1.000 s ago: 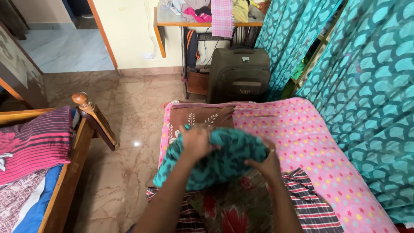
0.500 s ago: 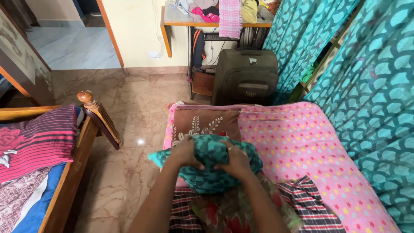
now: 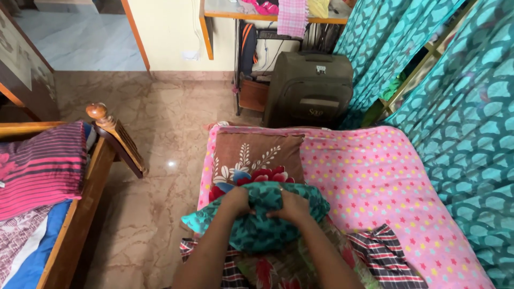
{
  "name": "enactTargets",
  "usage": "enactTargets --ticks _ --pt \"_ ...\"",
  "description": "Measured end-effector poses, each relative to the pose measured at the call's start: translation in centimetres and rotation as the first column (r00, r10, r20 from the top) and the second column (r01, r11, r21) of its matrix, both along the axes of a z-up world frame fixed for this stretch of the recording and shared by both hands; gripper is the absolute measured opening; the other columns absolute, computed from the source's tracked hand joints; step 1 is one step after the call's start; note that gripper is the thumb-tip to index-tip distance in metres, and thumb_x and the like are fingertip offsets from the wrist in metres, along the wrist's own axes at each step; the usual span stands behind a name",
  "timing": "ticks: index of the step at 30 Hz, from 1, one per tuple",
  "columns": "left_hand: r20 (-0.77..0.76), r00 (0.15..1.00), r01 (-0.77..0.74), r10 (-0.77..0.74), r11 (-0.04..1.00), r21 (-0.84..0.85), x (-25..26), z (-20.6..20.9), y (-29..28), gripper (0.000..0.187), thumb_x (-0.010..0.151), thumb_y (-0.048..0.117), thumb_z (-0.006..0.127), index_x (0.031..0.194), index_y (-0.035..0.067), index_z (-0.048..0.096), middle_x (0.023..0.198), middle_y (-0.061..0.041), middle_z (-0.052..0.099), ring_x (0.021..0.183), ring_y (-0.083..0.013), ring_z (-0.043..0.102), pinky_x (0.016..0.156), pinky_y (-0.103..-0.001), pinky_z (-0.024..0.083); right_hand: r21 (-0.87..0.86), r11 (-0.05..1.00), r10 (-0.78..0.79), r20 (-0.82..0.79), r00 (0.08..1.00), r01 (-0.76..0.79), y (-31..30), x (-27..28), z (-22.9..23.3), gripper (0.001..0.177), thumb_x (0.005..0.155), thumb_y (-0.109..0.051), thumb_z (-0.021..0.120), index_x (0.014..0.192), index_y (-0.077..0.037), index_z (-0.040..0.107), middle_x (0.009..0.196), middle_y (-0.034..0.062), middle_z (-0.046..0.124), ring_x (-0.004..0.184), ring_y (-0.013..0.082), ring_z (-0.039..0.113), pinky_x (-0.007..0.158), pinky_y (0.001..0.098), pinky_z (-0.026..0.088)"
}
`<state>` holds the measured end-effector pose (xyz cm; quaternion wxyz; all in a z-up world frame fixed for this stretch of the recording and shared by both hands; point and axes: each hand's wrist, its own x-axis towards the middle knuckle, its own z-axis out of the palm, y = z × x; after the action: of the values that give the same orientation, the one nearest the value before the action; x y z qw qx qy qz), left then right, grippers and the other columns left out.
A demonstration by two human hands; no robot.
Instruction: The person is seen arranging and fluffing pillows on a bed.
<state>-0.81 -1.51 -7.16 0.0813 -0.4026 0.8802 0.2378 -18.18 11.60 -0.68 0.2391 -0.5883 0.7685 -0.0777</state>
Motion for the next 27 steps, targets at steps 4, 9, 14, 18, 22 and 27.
enactTargets --ticks 4,9,14,18,22,27 --pt "-0.197 0.958 -0.243 0.209 0.955 -0.169 0.8 3.1 2.3 0.065 0.071 0.041 0.086 0.128 0.018 0.065 0.115 -0.010 0.073 0.110 -0.0336 0.068 0.091 -0.056 0.052 -0.464 0.882 -0.147 -0.101 0.984 0.084 1.1 1.6 -4.0 0.092 0.067 -0.053 0.089 0.142 -0.015 0.053 0.131 0.0107 0.066 0.122 0.0340 0.062 0.100 0.0505 0.046" --pt "-0.351 0.921 -0.277 0.167 0.916 -0.291 4.1 7.9 5.8 0.087 0.070 0.042 0.085 0.145 0.025 0.044 0.125 -0.005 0.068 0.117 -0.0297 0.061 0.088 -0.058 0.043 -0.707 0.707 -0.003 0.031 1.000 0.024 3.4 0.3 -1.5 0.101 0.062 -0.049 0.093 0.145 -0.012 0.051 0.133 0.0157 0.061 0.127 0.0379 0.057 0.105 0.0511 0.043" --pt "-0.595 0.787 -0.486 0.166 0.760 -0.431 6.0 9.9 6.5 0.105 0.071 0.050 0.086 0.158 0.026 0.033 0.132 -0.008 0.064 0.119 -0.0281 0.061 0.104 -0.063 0.039 -0.686 0.724 0.164 0.274 0.948 0.073 4.5 -3.0 3.4 0.126 0.047 -0.034 0.098 0.152 -0.009 0.035 0.148 0.0216 0.043 0.136 0.0414 0.042 0.109 0.0520 0.034" --pt "-0.596 0.796 -0.409 0.109 0.822 -0.396 3.6 15.4 7.7 0.122 0.055 0.044 0.095 0.155 0.027 0.027 0.148 -0.011 0.051 0.132 -0.0359 0.047 0.105 -0.074 0.022 -0.613 0.788 -0.017 0.060 0.998 0.050 2.5 -4.6 -0.2 0.118 0.041 -0.028 0.098 0.145 -0.012 0.046 0.142 0.0156 0.052 0.135 0.0378 0.046 0.112 0.0517 0.035" --pt "-0.389 0.902 -0.309 0.187 0.908 -0.282 1.8 21.3 8.8 0.133 0.050 0.042 0.101 0.158 0.038 0.024 0.158 -0.011 0.038 0.142 -0.0401 0.036 0.104 -0.077 0.016 -0.583 0.791 0.042 -0.251 0.967 -0.186 2.0 -2.9 0.7 0.099 0.048 -0.034 0.100 0.135 -0.015 0.056 0.142 0.0075 0.054 0.138 0.0351 0.045 0.113 0.0567 0.035" --pt "-0.656 0.754 -0.231 0.016 0.942 -0.242 2.6 15.9 3.8 0.075 0.056 0.028 0.100 0.122 0.019 0.065 0.118 -0.010 0.068 0.116 -0.0335 0.064 0.100 -0.048 0.052 -0.581 0.801 0.020 -0.210 0.978 -0.141 5.0 -2.0 6.3 0.112 0.041 -0.037 0.100 0.142 -0.022 0.052 0.146 0.0092 0.049 0.138 0.0367 0.041 0.110 0.0588 0.036"
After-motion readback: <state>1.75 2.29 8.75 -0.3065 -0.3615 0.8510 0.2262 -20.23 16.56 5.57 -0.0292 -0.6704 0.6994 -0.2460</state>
